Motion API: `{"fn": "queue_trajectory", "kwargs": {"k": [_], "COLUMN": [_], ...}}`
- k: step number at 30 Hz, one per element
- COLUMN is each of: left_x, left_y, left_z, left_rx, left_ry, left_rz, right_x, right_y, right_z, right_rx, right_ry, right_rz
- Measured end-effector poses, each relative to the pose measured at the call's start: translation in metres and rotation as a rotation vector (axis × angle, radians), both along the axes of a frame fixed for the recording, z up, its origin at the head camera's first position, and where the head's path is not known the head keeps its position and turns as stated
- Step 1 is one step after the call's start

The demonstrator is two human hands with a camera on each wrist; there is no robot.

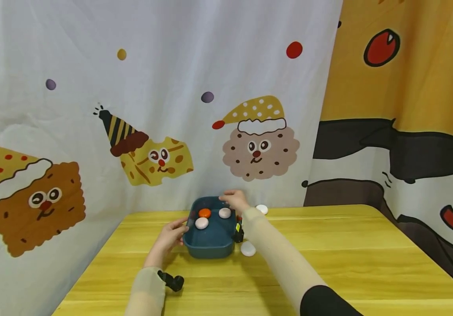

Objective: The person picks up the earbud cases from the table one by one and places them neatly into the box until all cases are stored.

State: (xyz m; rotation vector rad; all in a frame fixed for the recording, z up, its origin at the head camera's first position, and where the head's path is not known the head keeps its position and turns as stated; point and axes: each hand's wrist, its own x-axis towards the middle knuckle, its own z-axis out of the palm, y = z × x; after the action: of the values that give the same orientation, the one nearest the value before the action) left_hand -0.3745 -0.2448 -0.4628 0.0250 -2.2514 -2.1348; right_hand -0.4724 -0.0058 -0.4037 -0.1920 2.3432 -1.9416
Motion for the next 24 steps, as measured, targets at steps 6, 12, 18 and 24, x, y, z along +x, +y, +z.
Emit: {"fn": "queue_trajectory", "kwargs": {"k": [6,12,18,24], "left_x": [-0.001,0.001,0.003,0.002], "left_y": [0.001,-0.003,-0.005,-0.001], "left_z": [0.0,0.001,0.002,0.003], "left_rx": [0.0,-0.013,-0.035,-0.044], "left_ry": [-0.003,-0.008,-0.018,-0.011], "left_rz": [-0.011,-0.016,-0.019,-0.021], "right_x": [-0.001,0.001,0.003,0.005], "right_y": [0.018,0.037,0.063,0.094], "right_z": [0.003,0.009,0.007,-0.002], "right_rx": [0.008,0.036,0.034,0.062], "right_ry": [-0.019,0.009,0.0,0.002], "right_rz": [0.018,0.025,0.052,0.064]}}
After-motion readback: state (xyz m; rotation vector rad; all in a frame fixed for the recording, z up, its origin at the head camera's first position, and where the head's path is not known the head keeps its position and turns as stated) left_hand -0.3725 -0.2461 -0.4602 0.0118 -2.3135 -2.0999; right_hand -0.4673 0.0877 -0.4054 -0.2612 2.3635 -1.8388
